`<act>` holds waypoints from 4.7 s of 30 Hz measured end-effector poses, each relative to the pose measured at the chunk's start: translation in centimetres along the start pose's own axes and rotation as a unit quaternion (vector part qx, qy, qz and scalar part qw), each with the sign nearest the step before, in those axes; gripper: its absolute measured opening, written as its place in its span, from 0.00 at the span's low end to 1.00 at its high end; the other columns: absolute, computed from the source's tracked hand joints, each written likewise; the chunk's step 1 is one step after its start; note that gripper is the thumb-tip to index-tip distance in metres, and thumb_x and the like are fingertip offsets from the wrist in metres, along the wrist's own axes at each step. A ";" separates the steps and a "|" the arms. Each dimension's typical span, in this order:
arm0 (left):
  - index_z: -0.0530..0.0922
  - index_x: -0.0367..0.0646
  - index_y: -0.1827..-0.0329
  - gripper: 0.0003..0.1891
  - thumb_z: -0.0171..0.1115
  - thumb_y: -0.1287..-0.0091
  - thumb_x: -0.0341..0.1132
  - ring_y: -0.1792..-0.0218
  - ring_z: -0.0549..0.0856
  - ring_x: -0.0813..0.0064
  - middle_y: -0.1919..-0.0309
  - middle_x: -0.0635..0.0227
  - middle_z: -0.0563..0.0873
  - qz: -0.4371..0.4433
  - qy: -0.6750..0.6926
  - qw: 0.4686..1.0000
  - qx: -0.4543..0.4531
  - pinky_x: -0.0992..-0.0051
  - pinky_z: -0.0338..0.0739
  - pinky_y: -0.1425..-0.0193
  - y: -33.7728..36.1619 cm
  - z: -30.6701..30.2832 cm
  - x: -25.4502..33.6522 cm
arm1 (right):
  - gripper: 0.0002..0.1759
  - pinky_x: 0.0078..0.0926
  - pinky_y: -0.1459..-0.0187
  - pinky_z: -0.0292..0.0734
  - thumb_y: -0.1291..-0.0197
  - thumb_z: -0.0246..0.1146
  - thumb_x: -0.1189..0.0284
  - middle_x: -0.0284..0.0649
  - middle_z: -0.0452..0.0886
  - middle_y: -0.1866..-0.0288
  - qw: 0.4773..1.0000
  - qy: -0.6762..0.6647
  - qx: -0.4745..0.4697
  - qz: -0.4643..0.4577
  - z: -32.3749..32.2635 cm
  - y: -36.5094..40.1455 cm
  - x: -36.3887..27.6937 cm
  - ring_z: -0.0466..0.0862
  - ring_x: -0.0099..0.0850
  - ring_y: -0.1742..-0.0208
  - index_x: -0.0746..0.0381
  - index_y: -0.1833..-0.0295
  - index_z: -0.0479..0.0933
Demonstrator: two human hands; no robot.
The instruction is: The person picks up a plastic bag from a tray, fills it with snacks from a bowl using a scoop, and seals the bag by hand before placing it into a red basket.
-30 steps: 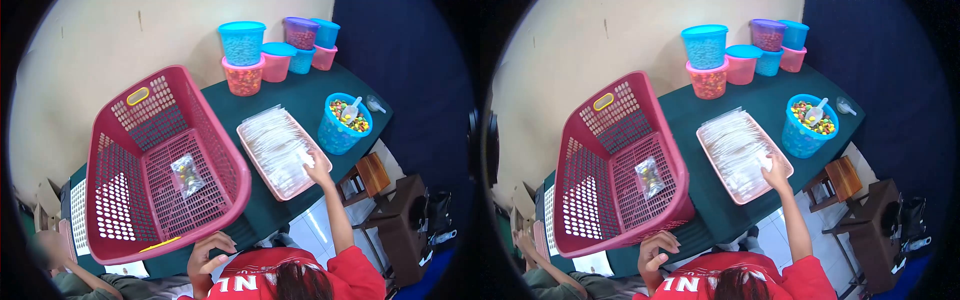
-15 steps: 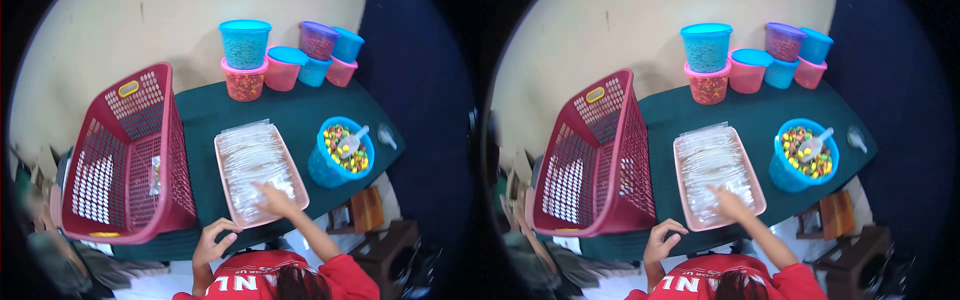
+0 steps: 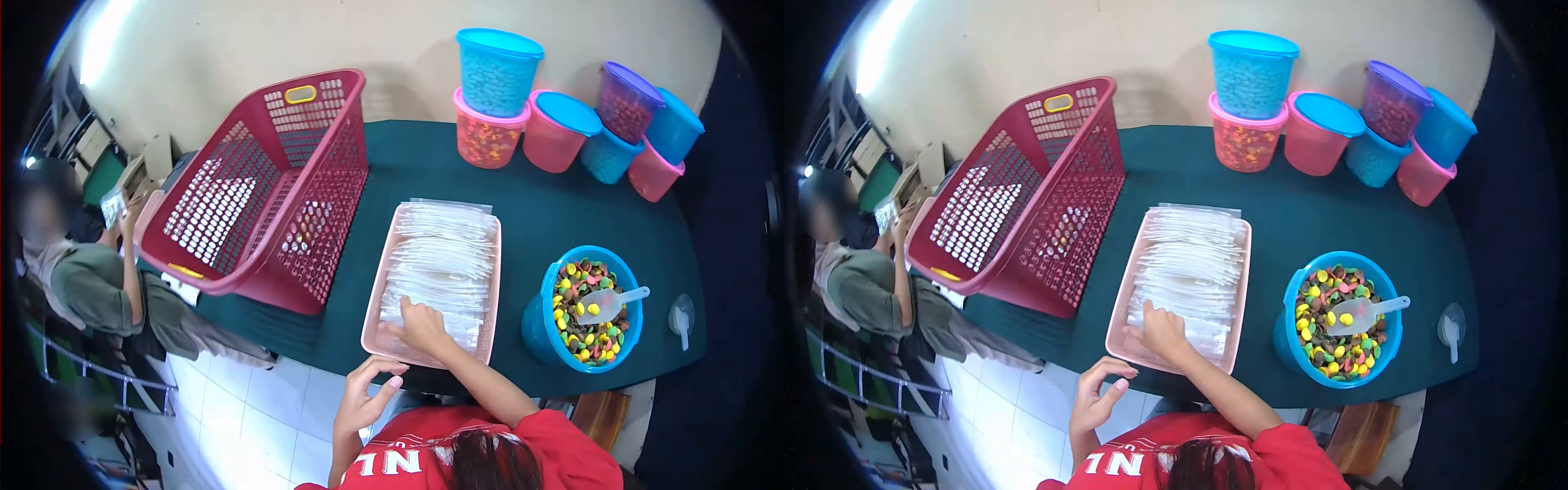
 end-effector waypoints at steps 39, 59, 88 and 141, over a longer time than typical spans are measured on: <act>0.76 0.37 0.81 0.11 0.71 0.63 0.16 0.70 0.78 0.72 0.80 0.67 0.79 0.124 0.085 0.988 0.013 0.72 0.77 0.61 7.1 12.1 4.4 | 0.05 0.20 0.67 0.77 0.55 0.66 0.80 0.41 0.81 0.69 0.910 -0.361 0.058 -0.194 -14.8 23.9 1.7 0.82 0.27 0.69 0.69 0.70 0.79; 0.71 0.34 0.45 0.22 0.59 0.45 0.19 0.60 0.76 0.78 0.51 0.62 0.74 0.066 0.187 0.947 0.252 0.82 0.73 0.57 -0.3 16.6 5.0 | 0.14 0.23 0.58 0.78 0.45 0.54 0.84 0.44 0.82 0.61 0.836 -0.491 -0.077 -0.232 -24.3 23.7 10.1 0.82 0.27 0.62 0.69 0.52 0.73; 0.68 0.38 0.72 0.06 0.54 0.37 0.27 0.82 0.68 0.90 0.81 0.73 0.74 0.075 0.011 0.995 0.070 0.88 0.62 0.78 -4.2 13.8 1.8 | 0.22 0.21 0.66 0.80 0.41 0.50 0.81 0.45 0.81 0.63 0.858 -0.508 0.033 -0.065 -21.3 23.0 8.8 0.81 0.24 0.67 0.65 0.39 0.63; 0.66 0.41 0.62 0.07 0.56 0.38 0.28 0.73 0.73 0.87 0.66 0.66 0.76 0.010 0.271 0.957 0.104 0.87 0.68 0.71 -8.1 14.8 2.4 | 0.17 0.14 0.71 0.72 0.40 0.46 0.82 0.39 0.71 0.48 0.830 -0.550 0.090 -0.020 -25.0 17.1 15.1 0.74 0.16 0.75 0.64 0.44 0.62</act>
Point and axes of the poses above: each hand's wrist, its own y-axis away from the middle knuckle, its own z-axis out of the palm, x = y × z, the point moved 9 cm from there along -y, towards the middle knuckle
